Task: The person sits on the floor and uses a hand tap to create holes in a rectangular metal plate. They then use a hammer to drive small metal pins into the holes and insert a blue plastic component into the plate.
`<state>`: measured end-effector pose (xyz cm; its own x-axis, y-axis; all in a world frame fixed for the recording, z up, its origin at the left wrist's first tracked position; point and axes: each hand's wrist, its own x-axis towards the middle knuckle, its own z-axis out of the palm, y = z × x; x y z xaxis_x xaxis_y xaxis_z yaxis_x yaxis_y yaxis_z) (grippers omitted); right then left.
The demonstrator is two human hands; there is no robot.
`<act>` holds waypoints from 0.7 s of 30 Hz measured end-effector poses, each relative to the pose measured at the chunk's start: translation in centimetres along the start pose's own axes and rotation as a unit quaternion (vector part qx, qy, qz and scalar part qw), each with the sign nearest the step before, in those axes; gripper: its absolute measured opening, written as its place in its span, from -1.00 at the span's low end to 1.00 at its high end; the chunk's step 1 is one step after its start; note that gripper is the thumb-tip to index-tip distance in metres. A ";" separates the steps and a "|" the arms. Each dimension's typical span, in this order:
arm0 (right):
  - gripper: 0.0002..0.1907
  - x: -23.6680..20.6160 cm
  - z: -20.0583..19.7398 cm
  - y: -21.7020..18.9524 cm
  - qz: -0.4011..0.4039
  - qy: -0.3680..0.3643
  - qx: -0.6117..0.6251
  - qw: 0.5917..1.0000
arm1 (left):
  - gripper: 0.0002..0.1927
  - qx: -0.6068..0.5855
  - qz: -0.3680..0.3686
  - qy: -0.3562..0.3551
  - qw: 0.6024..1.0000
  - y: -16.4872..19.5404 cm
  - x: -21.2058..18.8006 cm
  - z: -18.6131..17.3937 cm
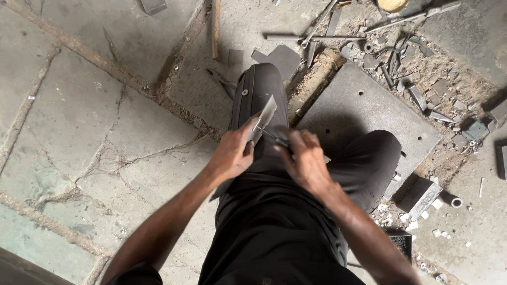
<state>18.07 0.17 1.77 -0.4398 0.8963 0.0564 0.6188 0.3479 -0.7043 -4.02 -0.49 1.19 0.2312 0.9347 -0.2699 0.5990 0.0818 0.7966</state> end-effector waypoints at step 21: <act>-0.63 0.1 -0.1 -0.9 0.253 -0.027 0.469 0.846 | -0.28 -0.054 0.035 0.006 0.998 -1.1 -0.7 -0.7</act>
<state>17.54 -0.06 2.51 -0.3184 0.8427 -0.4342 -0.0406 -0.4697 -0.8819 -5.41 -0.95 0.88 0.2607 0.9434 -0.2049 0.4957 0.0513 0.8670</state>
